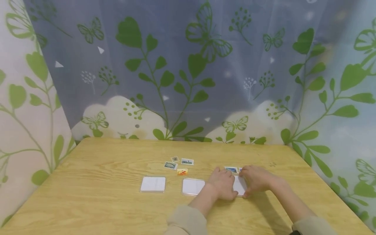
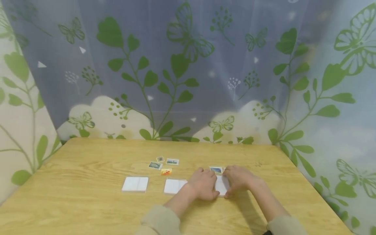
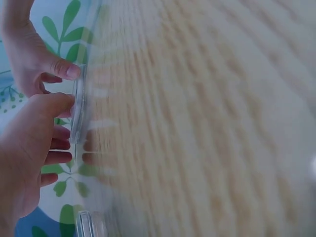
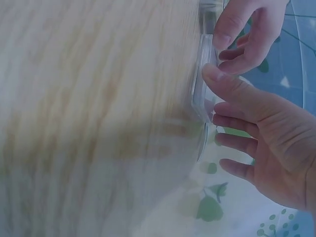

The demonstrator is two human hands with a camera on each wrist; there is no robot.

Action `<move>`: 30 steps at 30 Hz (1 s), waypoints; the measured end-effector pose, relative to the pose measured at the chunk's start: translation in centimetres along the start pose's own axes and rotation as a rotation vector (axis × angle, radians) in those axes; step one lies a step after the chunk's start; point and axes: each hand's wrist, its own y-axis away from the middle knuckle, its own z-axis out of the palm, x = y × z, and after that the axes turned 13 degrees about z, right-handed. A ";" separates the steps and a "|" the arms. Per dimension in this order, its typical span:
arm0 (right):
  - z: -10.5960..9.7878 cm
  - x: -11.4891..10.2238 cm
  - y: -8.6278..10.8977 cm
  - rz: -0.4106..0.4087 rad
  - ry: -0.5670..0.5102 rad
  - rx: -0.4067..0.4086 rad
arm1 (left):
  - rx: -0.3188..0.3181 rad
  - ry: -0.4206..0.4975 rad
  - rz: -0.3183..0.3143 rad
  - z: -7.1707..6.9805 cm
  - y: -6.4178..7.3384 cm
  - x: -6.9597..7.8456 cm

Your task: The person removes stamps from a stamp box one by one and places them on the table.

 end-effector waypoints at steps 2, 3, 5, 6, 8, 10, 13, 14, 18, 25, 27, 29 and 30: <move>0.2 0.1 0.2 0.001 -0.021 0.002 | 0.001 0.003 -0.002 0.1 -0.1 0.1; 0.3 0.2 0.3 0.004 -0.034 0.000 | 0.003 0.007 -0.004 0.2 -0.1 0.2; 0.5 0.2 0.5 0.007 -0.055 -0.005 | 0.005 0.012 -0.006 0.3 -0.1 0.4; 0.5 0.1 0.6 0.012 -0.062 -0.008 | 0.006 0.012 -0.006 0.3 -0.1 0.4; 0.6 0.1 0.6 0.024 -0.073 -0.017 | 0.007 0.009 -0.006 0.3 -0.1 0.5; 0.6 0.1 0.6 0.024 -0.080 -0.020 | 0.007 0.003 -0.006 0.4 -0.1 0.5; 0.6 0.0 0.4 0.022 -0.083 -0.014 | 0.006 -0.008 -0.008 0.3 0.0 0.4; 0.5 0.0 0.3 0.018 -0.080 -0.010 | 0.007 -0.007 -0.010 0.2 0.0 0.3; 0.4 -0.1 0.2 0.001 -0.077 0.000 | 0.005 -0.010 -0.014 0.2 0.2 0.2; -0.2 0.1 0.4 -0.032 -0.086 0.040 | 0.035 -0.014 0.002 -0.2 0.6 -0.2; -0.5 0.2 0.4 -0.044 -0.073 0.067 | 0.054 -0.010 0.006 -0.5 0.8 -0.6; -0.7 0.2 0.3 -0.051 -0.052 0.104 | 0.080 0.001 0.006 -0.9 1.1 -1.1; -0.8 0.1 0.3 -0.048 -0.046 0.118 | 0.089 -0.003 0.006 -1.1 1.3 -1.4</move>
